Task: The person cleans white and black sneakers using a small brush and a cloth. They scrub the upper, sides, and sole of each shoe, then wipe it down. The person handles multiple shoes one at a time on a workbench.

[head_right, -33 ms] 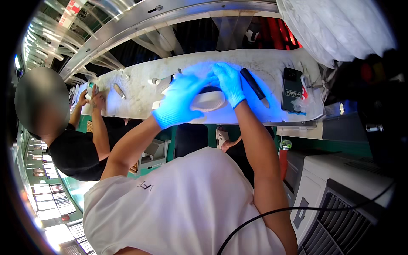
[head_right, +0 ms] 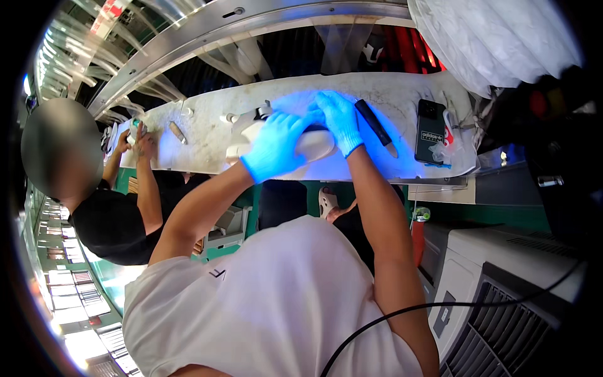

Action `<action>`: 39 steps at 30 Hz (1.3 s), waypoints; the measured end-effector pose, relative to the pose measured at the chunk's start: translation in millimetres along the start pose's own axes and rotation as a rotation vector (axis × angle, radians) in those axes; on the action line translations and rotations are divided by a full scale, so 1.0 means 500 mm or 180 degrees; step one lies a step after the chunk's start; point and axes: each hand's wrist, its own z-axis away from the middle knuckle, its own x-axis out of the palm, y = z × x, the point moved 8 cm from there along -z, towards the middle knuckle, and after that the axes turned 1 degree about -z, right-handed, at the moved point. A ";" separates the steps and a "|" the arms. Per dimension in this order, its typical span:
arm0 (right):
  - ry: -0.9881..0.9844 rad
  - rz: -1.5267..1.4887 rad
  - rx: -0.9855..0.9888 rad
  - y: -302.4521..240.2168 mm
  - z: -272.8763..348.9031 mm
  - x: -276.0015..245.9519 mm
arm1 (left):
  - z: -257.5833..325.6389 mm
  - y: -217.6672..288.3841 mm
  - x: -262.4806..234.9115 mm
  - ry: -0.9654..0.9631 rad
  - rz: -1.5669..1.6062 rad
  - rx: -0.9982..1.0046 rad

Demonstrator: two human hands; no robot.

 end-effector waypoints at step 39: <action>-0.1064 0.1227 -0.0017 -0.070 0.145 -0.009 | 0.124 -0.038 -0.048 0.0402 0.0407 -0.1067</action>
